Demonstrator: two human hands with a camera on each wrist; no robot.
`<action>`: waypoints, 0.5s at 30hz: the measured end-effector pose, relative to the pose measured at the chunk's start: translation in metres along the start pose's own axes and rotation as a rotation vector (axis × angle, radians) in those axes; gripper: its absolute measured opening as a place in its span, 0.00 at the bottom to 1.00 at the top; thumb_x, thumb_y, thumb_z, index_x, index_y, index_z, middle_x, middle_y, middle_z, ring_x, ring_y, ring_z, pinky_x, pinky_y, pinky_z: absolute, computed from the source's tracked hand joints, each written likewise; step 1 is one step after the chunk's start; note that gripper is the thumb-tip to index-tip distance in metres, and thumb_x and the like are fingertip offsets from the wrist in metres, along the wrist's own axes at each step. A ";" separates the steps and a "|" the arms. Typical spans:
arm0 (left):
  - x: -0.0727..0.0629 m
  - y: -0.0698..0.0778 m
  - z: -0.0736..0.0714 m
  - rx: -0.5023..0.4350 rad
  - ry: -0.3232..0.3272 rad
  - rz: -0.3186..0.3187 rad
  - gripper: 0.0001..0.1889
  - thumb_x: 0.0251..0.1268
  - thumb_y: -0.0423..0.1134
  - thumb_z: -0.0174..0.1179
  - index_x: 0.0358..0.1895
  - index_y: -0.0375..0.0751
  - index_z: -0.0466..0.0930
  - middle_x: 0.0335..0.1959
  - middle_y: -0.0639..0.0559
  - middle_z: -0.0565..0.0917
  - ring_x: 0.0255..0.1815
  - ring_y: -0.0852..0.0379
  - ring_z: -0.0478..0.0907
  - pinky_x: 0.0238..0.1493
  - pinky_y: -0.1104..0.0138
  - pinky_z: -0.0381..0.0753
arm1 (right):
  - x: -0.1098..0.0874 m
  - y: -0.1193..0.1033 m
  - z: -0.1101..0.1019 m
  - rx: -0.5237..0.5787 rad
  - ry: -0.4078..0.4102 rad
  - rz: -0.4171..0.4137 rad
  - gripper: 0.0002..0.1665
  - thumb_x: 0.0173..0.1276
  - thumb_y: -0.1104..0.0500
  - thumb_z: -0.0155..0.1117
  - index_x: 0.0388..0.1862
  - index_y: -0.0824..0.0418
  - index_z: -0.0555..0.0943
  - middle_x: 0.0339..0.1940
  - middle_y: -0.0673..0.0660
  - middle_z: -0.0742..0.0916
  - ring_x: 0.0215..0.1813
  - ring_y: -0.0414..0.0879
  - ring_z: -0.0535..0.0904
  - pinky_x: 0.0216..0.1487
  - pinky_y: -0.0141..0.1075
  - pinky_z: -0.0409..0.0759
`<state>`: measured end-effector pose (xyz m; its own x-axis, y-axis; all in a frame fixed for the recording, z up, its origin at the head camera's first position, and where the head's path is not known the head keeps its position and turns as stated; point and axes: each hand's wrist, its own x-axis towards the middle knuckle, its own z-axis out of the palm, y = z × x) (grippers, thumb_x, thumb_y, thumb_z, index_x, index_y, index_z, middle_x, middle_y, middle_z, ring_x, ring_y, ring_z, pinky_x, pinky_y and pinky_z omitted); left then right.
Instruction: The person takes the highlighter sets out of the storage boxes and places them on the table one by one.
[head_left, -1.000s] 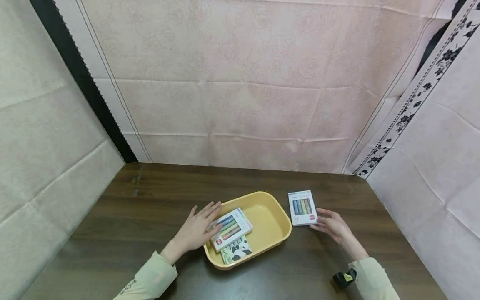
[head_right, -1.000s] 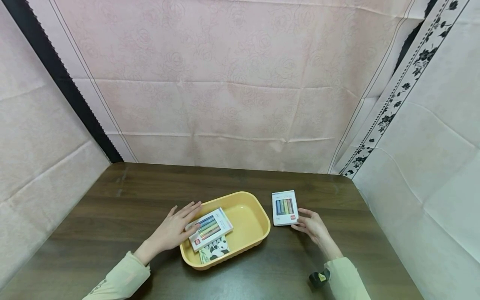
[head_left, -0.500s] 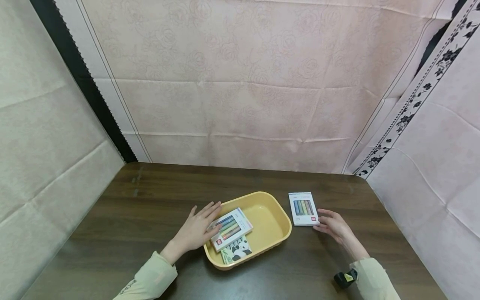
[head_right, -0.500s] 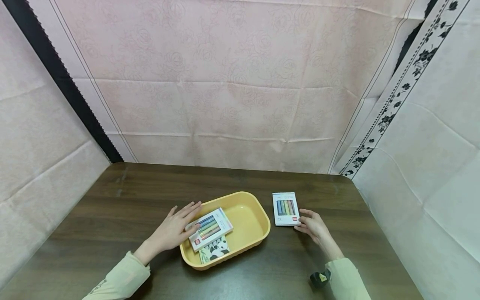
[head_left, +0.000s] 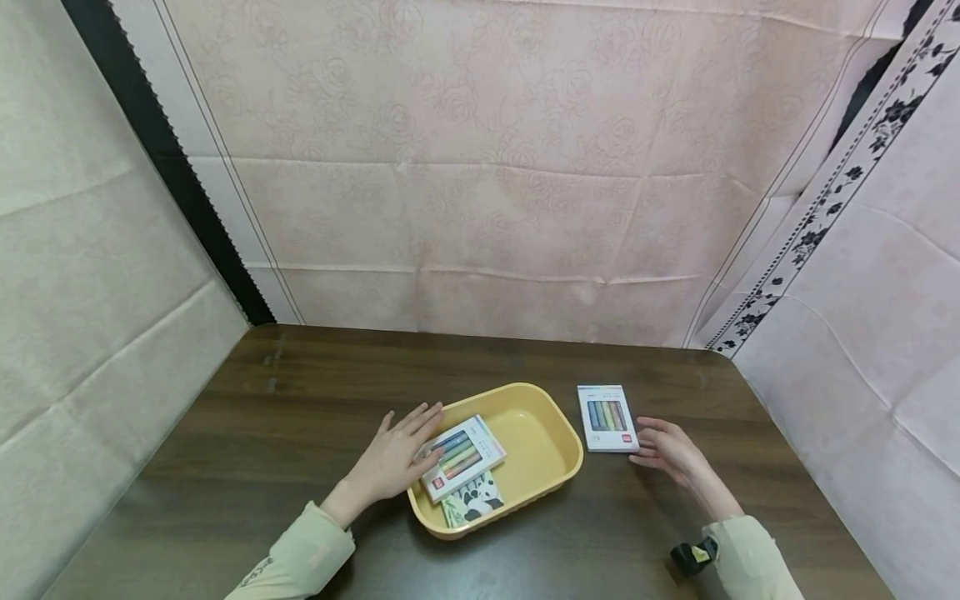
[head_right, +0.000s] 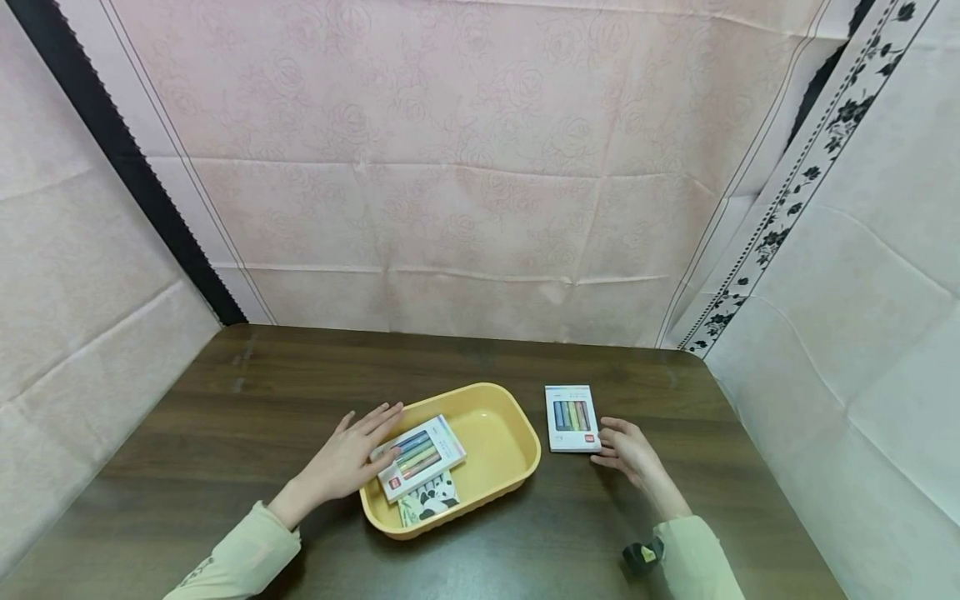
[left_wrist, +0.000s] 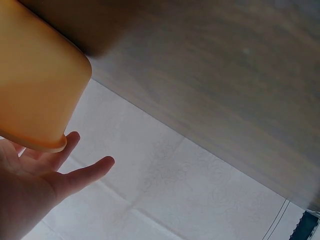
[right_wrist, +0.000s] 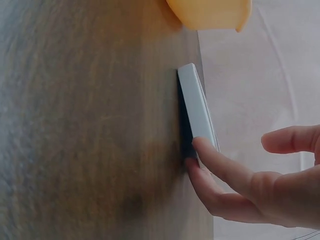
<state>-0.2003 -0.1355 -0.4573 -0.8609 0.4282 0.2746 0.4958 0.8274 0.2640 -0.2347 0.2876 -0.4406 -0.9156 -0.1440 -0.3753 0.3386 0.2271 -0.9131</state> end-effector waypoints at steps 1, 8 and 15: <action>0.000 0.000 0.000 0.000 -0.001 0.000 0.29 0.64 0.53 0.47 0.66 0.47 0.60 0.68 0.53 0.62 0.69 0.51 0.57 0.60 0.39 0.54 | 0.000 -0.001 0.000 -0.003 0.000 0.001 0.32 0.69 0.64 0.37 0.67 0.76 0.43 0.61 0.80 0.60 0.49 0.53 0.78 0.50 0.44 0.77; 0.000 0.001 -0.001 -0.003 -0.009 -0.005 0.29 0.64 0.53 0.47 0.66 0.48 0.59 0.68 0.53 0.62 0.69 0.51 0.57 0.60 0.39 0.54 | -0.003 -0.003 0.000 -0.020 0.003 0.002 0.32 0.70 0.63 0.38 0.67 0.76 0.44 0.58 0.79 0.64 0.47 0.51 0.79 0.50 0.45 0.77; 0.000 0.001 -0.001 0.000 -0.007 -0.008 0.29 0.64 0.53 0.47 0.66 0.47 0.59 0.68 0.53 0.62 0.69 0.51 0.57 0.60 0.40 0.55 | -0.005 -0.006 0.001 -0.029 -0.003 -0.004 0.32 0.70 0.62 0.37 0.66 0.77 0.43 0.61 0.81 0.59 0.51 0.56 0.77 0.50 0.46 0.76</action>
<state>-0.1997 -0.1351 -0.4561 -0.8658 0.4239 0.2660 0.4887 0.8307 0.2666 -0.2321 0.2863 -0.4337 -0.9163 -0.1484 -0.3719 0.3280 0.2543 -0.9098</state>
